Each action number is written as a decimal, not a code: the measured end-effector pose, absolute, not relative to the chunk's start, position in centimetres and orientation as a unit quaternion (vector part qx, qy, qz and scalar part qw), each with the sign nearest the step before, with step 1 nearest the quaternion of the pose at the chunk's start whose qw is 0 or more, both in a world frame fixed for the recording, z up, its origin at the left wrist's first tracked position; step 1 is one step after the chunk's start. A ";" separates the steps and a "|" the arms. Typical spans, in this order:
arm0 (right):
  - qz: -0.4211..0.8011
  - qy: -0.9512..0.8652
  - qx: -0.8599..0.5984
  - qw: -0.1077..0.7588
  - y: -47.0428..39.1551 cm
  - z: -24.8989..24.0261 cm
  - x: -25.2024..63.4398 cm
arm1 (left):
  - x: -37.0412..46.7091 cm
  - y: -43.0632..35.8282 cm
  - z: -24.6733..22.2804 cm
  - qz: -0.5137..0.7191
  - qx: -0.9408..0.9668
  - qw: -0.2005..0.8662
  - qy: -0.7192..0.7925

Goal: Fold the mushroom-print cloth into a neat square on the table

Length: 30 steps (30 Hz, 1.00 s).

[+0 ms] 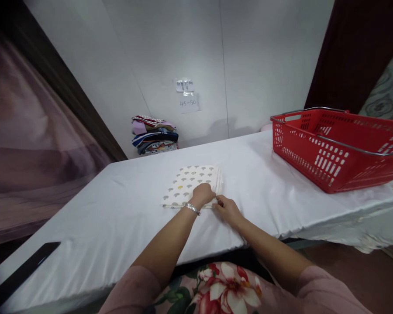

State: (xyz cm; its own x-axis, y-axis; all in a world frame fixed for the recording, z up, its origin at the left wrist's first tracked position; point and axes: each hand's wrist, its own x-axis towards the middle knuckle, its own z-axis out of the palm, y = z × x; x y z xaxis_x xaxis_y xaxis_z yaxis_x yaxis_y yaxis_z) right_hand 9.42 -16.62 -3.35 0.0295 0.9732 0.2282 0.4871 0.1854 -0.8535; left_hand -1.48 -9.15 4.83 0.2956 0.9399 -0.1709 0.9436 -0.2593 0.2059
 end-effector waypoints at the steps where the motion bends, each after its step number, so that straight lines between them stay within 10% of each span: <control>1: 0.282 -0.635 -0.576 0.431 -16.6 -3.3 9.4 | -1.4 -9.1 4.9 -0.006 0.796 0.129 0.591; 30: 0.436 -0.425 -0.583 0.538 -14.7 -2.5 10.9 | -1.7 -9.8 3.4 0.047 0.781 0.166 0.600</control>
